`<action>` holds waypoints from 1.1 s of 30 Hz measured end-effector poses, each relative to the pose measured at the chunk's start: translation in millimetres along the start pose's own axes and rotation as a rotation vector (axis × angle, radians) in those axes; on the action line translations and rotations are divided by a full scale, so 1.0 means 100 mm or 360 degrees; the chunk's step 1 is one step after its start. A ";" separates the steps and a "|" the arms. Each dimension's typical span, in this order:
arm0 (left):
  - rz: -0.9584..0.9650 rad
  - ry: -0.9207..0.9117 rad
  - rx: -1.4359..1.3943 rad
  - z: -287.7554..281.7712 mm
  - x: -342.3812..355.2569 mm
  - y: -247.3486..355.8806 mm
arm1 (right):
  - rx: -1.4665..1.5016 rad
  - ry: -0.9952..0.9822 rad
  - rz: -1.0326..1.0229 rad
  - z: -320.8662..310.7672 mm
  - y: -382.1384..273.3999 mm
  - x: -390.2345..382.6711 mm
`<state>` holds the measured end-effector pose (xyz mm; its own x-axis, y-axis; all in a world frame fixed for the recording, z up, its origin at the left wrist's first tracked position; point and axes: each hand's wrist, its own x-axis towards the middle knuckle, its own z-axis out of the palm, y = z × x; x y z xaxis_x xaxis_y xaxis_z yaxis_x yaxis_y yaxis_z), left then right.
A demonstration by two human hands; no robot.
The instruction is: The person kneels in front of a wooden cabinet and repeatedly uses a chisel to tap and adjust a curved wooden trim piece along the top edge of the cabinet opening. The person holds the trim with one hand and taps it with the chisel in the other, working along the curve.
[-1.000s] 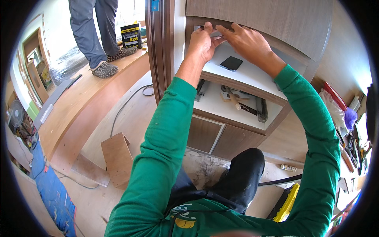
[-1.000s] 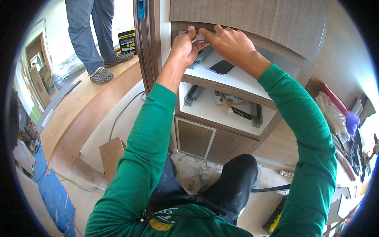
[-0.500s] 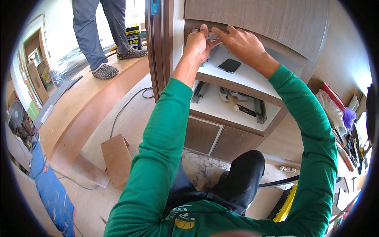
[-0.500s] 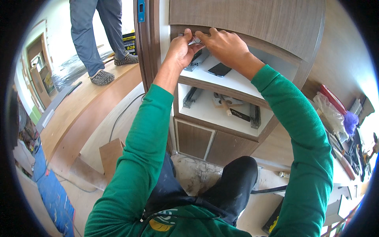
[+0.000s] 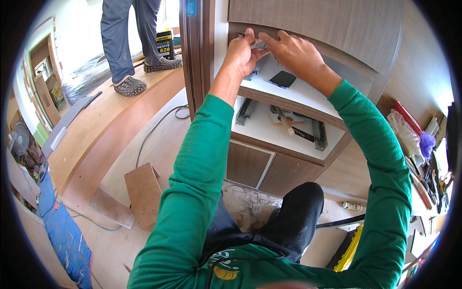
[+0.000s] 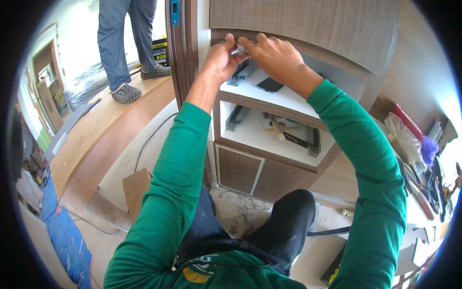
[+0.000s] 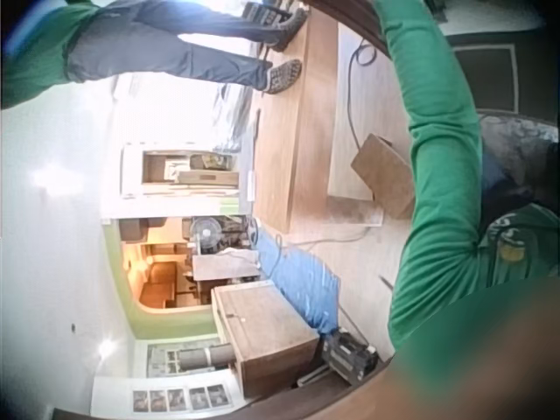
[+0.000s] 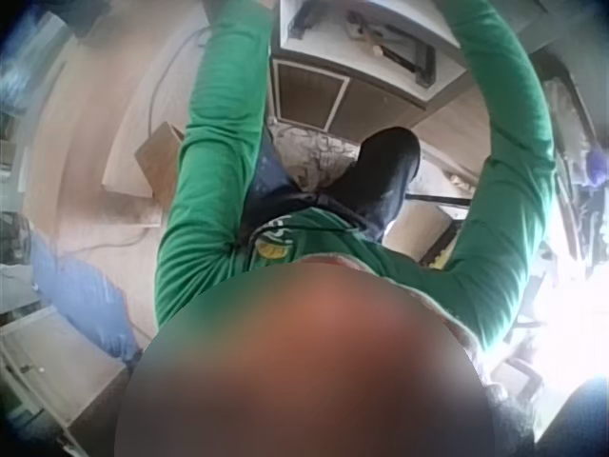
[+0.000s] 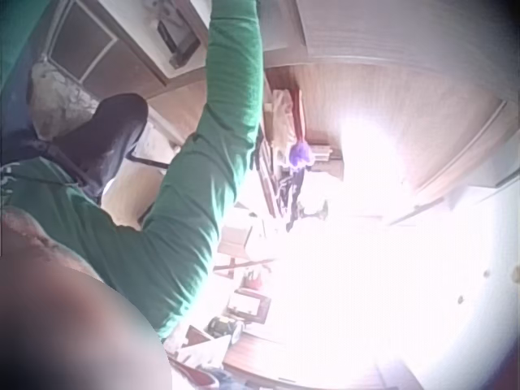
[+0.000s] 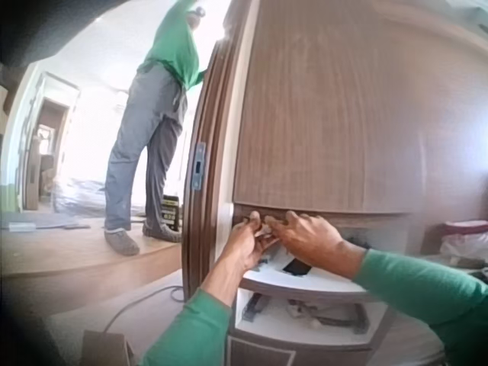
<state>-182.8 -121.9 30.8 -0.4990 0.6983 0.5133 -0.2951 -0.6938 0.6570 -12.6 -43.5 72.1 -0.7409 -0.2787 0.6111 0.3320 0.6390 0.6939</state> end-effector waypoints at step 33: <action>0.0024 -0.0206 -0.0670 0.02 -0.33 0.10 | 0.2632 0.0762 0.2255 -0.36 -1.45 -2.70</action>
<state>-167.6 -150.8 21.6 -0.4075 0.6853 0.6036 -0.6082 -0.6967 0.3803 160.5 -86.7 -180.1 -0.2958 0.8317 0.4698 -0.4673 0.3029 -0.8306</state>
